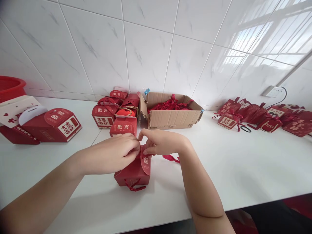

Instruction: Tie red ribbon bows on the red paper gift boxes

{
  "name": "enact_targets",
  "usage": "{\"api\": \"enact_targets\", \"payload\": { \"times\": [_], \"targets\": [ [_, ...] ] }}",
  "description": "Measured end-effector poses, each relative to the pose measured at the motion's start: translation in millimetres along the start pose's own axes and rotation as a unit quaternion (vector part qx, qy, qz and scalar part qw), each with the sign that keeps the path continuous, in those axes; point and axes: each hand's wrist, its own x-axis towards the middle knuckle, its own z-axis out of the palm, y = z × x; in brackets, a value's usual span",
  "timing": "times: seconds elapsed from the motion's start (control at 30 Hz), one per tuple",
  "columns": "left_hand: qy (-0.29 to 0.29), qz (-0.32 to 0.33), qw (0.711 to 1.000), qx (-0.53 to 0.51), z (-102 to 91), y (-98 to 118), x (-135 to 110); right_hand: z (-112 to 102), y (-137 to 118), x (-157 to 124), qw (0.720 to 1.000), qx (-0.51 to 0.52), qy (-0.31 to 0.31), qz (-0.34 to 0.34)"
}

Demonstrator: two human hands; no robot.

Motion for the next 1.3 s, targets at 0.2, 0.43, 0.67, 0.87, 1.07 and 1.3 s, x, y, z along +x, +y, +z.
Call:
{"api": "enact_targets", "payload": {
  "times": [0.2, 0.43, 0.67, 0.87, 1.07, 1.3],
  "targets": [
    [-0.007, -0.001, 1.0, -0.001, 0.3, -1, 0, 0, -1, 0, 1.0, -0.001, 0.005, -0.004],
    [0.014, 0.011, 1.0, 0.003, 4.5, -2, 4, 1, 1, 0, 1.0, 0.0, 0.009, -0.005],
    [0.114, 0.01, 0.987, -0.111, -16.5, -12, -12, -1, 6, -4, 0.993, 0.008, 0.091, -0.071],
    [0.237, 0.068, 0.952, -0.18, -29.8, -10, -31, -2, 2, -5, 0.958, 0.166, 0.09, -0.217],
    [0.08, 0.002, 0.995, -0.065, -21.3, -12, -25, -3, 0, -17, 0.931, 0.246, 0.156, -0.219],
    [-0.076, -0.055, 0.995, 0.021, -11.2, -19, -7, 1, -3, -6, 0.974, 0.129, 0.16, -0.099]
  ]
}}
